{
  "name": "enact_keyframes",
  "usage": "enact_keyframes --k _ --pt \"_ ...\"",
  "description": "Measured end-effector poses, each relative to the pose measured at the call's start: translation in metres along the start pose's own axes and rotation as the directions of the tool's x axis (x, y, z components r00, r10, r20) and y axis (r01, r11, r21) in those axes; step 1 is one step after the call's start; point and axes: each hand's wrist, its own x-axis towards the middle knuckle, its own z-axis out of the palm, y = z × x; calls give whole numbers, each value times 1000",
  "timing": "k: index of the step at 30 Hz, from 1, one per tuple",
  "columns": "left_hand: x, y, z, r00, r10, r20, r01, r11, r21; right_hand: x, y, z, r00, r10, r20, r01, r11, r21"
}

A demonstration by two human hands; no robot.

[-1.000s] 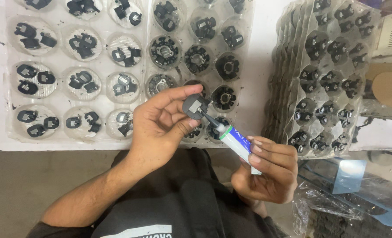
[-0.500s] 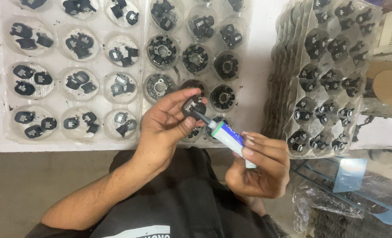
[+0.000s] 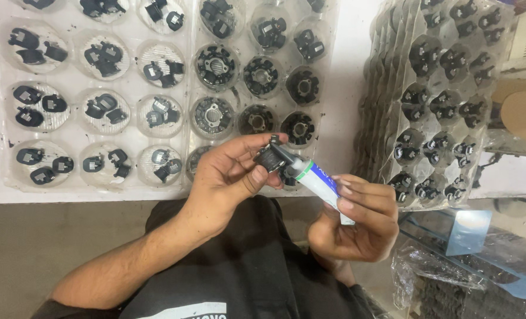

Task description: The person picks small black plastic components one at a time from molded trays on a workbench and applies adhesive to each with a squeeze tube, then places the treated component back into the tray. They work through the tray repeatedly, handling the tube and components by hand.

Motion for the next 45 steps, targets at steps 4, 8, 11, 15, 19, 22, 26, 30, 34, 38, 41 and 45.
enact_keyframes --k 4,8,11,15,19,22,26,30,34,38,41,45 --pt "1 -1 -3 1000 7 -21 -7 1000 -25 0 1 4 999 12 -31 -13 1000 -19" --pt "1 -4 -6 1000 3 -22 -5 998 -62 -1 3 7 998 33 -47 -33 999 4" --pt "1 -6 -8 1000 -1 -14 -1 996 -91 -2 3 6 998 53 -37 -53 998 19" --pt "1 -5 -10 1000 -9 28 14 988 -157 -3 5 7 997 69 -38 -68 997 34" --pt "2 1 -12 996 -75 37 82 963 -256 -1 6 6 996 81 -28 -79 996 39" --pt "3 2 -15 992 -83 92 109 940 -325 0 6 4 995 105 -5 -104 994 39" --pt "15 -12 -31 999 -28 18 32 955 -294 -5 14 3 977 213 -8 -213 977 21" --pt "90 -25 -87 941 285 -183 -209 913 351 -9 36 0 899 423 -110 -389 889 240" --pt "196 -14 -166 903 416 -111 -208 648 732 -7 60 -12 714 700 -16 -549 573 609" --pt "253 -18 -206 904 427 -27 8 48 999 -10 71 -14 606 795 0 -607 463 646" --pt "282 -27 -218 918 383 105 -19 -222 975 -14 76 -12 592 806 -14 -603 454 656" --pt "301 -37 -226 942 285 175 -71 -341 937 -16 80 -10 557 830 -23 -609 426 669"
